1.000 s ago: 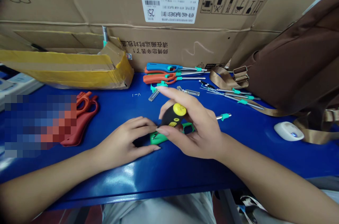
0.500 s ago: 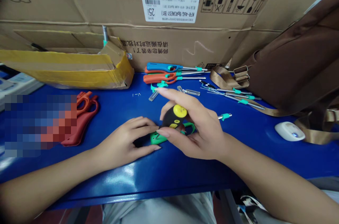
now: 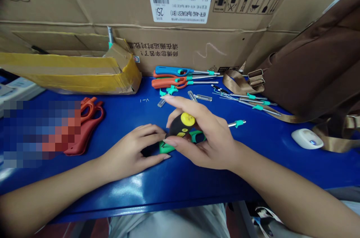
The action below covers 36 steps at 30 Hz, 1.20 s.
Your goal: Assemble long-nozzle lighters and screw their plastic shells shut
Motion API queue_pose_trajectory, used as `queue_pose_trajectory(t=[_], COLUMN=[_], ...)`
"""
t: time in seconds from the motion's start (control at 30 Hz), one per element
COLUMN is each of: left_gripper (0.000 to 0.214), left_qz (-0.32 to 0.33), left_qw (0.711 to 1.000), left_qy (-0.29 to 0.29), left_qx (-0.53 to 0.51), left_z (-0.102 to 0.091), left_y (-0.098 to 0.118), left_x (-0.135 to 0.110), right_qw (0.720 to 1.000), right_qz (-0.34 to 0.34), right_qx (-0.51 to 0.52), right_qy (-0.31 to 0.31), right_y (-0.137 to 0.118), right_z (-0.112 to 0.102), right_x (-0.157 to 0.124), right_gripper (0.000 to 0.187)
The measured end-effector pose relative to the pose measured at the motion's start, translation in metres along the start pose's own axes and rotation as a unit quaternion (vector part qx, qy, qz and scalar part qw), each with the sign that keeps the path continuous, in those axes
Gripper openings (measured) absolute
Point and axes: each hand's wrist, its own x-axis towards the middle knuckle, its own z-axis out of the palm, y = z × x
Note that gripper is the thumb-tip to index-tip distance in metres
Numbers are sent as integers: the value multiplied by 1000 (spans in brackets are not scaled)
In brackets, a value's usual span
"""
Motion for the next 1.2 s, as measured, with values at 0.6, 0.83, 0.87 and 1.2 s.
queue_pose_trajectory(t=[0.6,0.83,0.87,1.2], left_gripper=[30,33,33,33], left_qz=[2,5,5,-3], left_qw=[1000,1000,1000,1000], left_qy=[-1,-2,-2,-2], left_qx=[6,9,10,1], left_z=[1,0,0,1], left_y=[-1,0,1,-1], left_x=[0,0,0,0], right_qw=[999,999,997,998], right_qz=[8,-9,-25,-22], right_qx=[38,-32,-56,-50], right_qy=[-13,25,38,7], right_y=[4,10,10,-2], right_z=[6,7,7,2], right_x=[-6,-6,-6,-2], right_gripper=[63,64,65,57])
